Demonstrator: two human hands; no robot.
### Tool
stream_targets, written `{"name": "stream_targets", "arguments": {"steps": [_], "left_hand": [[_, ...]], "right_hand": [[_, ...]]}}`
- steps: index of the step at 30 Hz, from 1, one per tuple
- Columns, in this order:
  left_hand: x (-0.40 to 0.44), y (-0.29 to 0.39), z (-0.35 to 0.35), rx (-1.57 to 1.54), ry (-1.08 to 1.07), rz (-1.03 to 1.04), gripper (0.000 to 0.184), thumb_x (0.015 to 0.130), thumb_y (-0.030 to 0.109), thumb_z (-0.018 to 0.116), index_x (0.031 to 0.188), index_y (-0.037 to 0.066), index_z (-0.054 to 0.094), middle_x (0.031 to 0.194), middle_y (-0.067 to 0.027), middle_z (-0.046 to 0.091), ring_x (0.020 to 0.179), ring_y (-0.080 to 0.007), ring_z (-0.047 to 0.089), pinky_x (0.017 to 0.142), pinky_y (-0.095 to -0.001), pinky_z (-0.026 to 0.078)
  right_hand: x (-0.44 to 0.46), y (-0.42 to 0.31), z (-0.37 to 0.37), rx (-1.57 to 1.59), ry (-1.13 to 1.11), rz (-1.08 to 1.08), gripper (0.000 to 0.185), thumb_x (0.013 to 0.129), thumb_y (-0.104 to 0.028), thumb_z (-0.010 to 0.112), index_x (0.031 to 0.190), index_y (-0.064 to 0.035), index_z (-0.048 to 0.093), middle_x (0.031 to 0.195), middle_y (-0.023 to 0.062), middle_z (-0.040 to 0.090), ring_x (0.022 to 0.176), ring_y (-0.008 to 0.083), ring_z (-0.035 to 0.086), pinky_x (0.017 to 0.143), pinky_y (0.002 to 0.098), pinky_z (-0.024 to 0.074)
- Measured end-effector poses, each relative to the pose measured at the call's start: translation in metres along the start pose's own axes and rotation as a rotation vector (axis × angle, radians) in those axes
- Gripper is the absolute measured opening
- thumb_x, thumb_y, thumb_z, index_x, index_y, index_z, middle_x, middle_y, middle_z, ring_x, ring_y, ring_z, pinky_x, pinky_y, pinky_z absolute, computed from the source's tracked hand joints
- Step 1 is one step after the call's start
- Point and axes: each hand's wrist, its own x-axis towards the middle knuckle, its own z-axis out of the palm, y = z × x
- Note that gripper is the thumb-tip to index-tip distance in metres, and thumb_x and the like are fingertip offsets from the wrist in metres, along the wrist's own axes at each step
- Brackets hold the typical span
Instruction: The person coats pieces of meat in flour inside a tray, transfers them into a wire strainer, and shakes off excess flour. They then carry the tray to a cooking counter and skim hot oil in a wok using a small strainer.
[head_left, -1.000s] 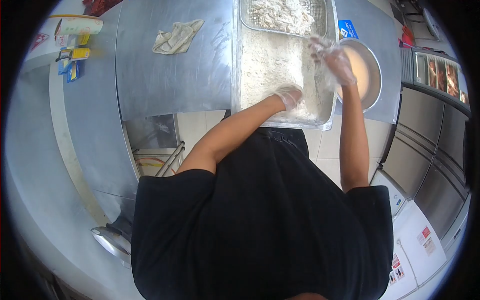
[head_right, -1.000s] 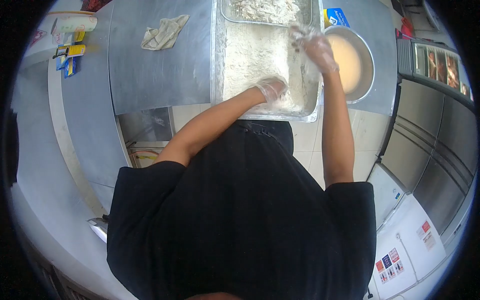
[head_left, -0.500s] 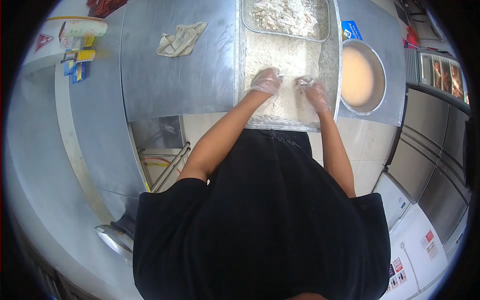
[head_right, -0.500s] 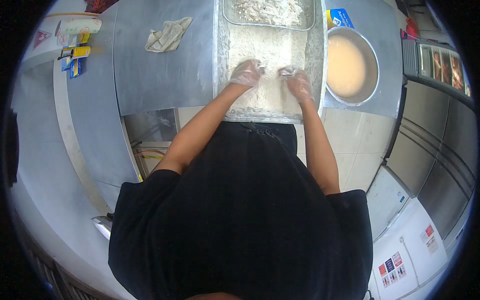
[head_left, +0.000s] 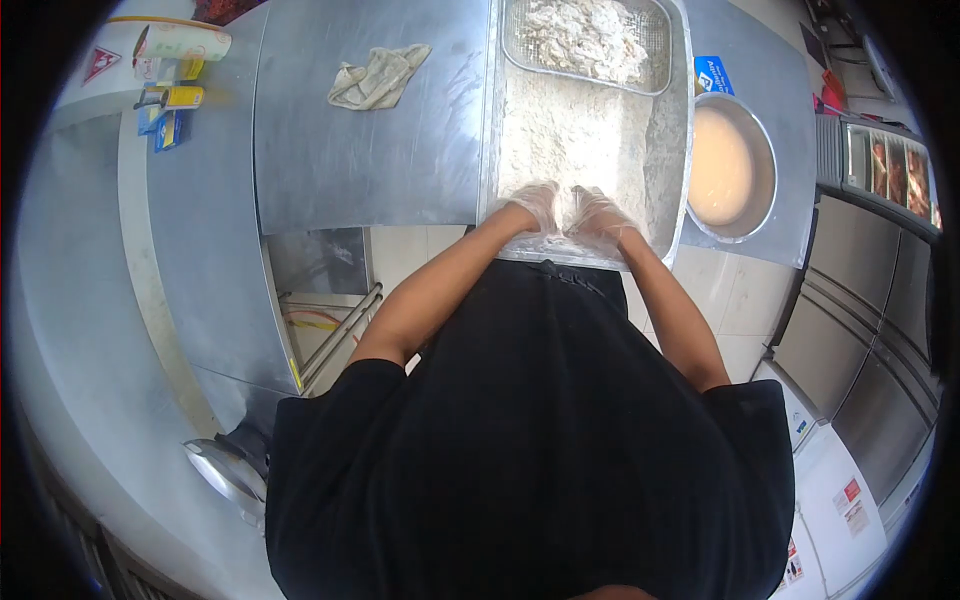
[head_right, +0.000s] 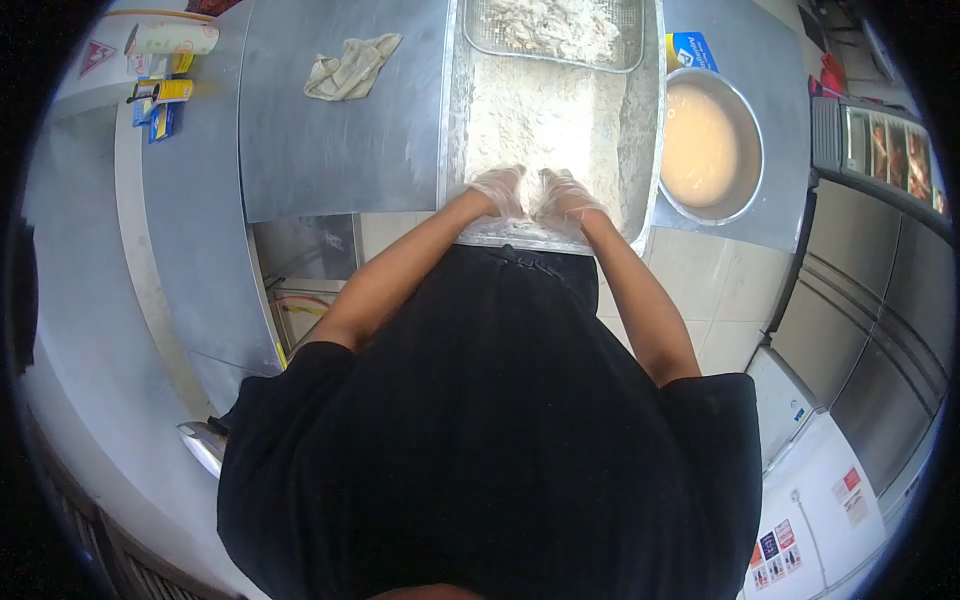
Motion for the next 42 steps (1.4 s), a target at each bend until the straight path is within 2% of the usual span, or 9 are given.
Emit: {"name": "stream_targets", "arguments": {"steps": [5, 10, 15, 18, 23, 26, 31, 37, 42], "left_hand": [[0.005, 0.01, -0.029, -0.195, 0.254, -0.035, 0.036, 0.076, 0.017, 0.059, 0.109, 0.004, 0.06, 0.092, -0.0231, 0.063, 0.089, -0.0346, 0.061, 0.08, -0.04, 0.048], [0.002, 0.038, -0.071, -0.13, 0.345, -0.245, 0.031, 0.081, 0.026, 0.057, 0.095, -0.002, 0.062, 0.085, -0.025, 0.062, 0.079, -0.0382, 0.061, 0.072, -0.0428, 0.048], [0.024, 0.014, -0.052, -0.151, 0.425, -0.216, 0.044, 0.079, 0.036, 0.059, 0.095, -0.005, 0.06, 0.088, -0.0257, 0.062, 0.085, -0.037, 0.061, 0.077, -0.0415, 0.048], [0.023, 0.01, -0.04, -0.107, 0.446, -0.164, 0.048, 0.078, 0.037, 0.061, 0.101, -0.005, 0.059, 0.092, -0.0255, 0.062, 0.088, -0.0371, 0.06, 0.079, -0.0414, 0.047], [0.011, 0.019, -0.04, 0.123, 0.404, -0.255, 0.047, 0.076, 0.031, 0.06, 0.107, -0.004, 0.056, 0.103, -0.0241, 0.059, 0.097, -0.0366, 0.057, 0.084, -0.041, 0.046], [0.003, 0.024, -0.053, 0.083, 0.288, -0.332, 0.043, 0.076, 0.029, 0.059, 0.106, -0.003, 0.055, 0.105, -0.0228, 0.058, 0.099, -0.0352, 0.057, 0.085, -0.0401, 0.046], [0.003, 0.013, -0.039, 0.159, 0.298, -0.182, 0.036, 0.074, 0.018, 0.058, 0.104, -0.002, 0.057, 0.104, -0.0219, 0.06, 0.099, -0.0324, 0.058, 0.086, -0.0375, 0.046], [-0.001, 0.024, -0.038, 0.236, 0.036, -0.176, 0.035, 0.074, 0.009, 0.057, 0.108, -0.001, 0.056, 0.106, -0.0183, 0.061, 0.105, -0.0295, 0.057, 0.09, -0.0359, 0.044], [0.002, 0.037, -0.066, 0.213, 0.23, -0.209, 0.039, 0.076, 0.003, 0.054, 0.115, 0.0, 0.053, 0.104, -0.0181, 0.061, 0.103, -0.0289, 0.058, 0.089, -0.0365, 0.045]], "right_hand": [[-0.004, 0.001, -0.026, 0.508, 0.289, 0.077, 0.051, 0.075, -0.027, 0.067, 0.116, 0.0013, 0.053, 0.097, 0.0217, 0.062, 0.089, 0.032, 0.059, 0.084, 0.0362, 0.0441], [-0.019, -0.017, -0.092, 0.41, 0.396, 0.296, 0.038, 0.081, -0.029, 0.062, 0.103, 0.0019, 0.058, 0.094, 0.0204, 0.062, 0.088, 0.0305, 0.058, 0.077, 0.0377, 0.0445], [0.006, 0.046, -0.093, 0.254, 0.45, 0.042, 0.036, 0.084, -0.03, 0.06, 0.1, 0.0014, 0.059, 0.093, 0.0115, 0.059, 0.082, 0.0224, 0.055, 0.07, 0.0364, 0.045], [0.019, 0.035, -0.112, 0.202, 0.386, 0.141, 0.035, 0.082, -0.029, 0.057, 0.1, 0.0011, 0.06, 0.095, 0.0153, 0.06, 0.092, 0.0257, 0.057, 0.079, 0.0344, 0.0447], [0.122, 0.077, -0.037, -0.191, 0.625, -0.158, 0.069, 0.084, -0.043, 0.054, 0.137, -0.0041, 0.032, 0.141, 0.0156, 0.033, 0.13, 0.0315, 0.031, 0.106, 0.04, 0.0285], [0.078, -0.012, -0.042, -0.52, 0.201, -0.054, 0.083, 0.081, -0.043, 0.058, 0.143, -0.0102, 0.015, 0.147, 0.0223, 0.012, 0.137, 0.0316, 0.013, 0.111, 0.0395, 0.02], [0.044, 0.017, 0.009, -0.48, 0.221, -0.337, 0.053, 0.084, -0.037, 0.052, 0.126, -0.0059, 0.045, 0.127, 0.0224, 0.045, 0.113, 0.0365, 0.048, 0.097, 0.0427, 0.0378], [0.019, 0.025, -0.028, -0.106, 0.027, -0.012, 0.025, 0.087, -0.022, 0.05, 0.103, -0.0039, 0.056, 0.095, 0.0207, 0.058, 0.091, 0.0349, 0.057, 0.078, 0.0419, 0.0462], [0.029, 0.094, -0.041, -0.194, 0.548, -0.349, 0.02, 0.084, -0.021, 0.057, 0.091, -0.0023, 0.059, 0.085, 0.0171, 0.059, 0.08, 0.0312, 0.057, 0.074, 0.0403, 0.0469]]}}
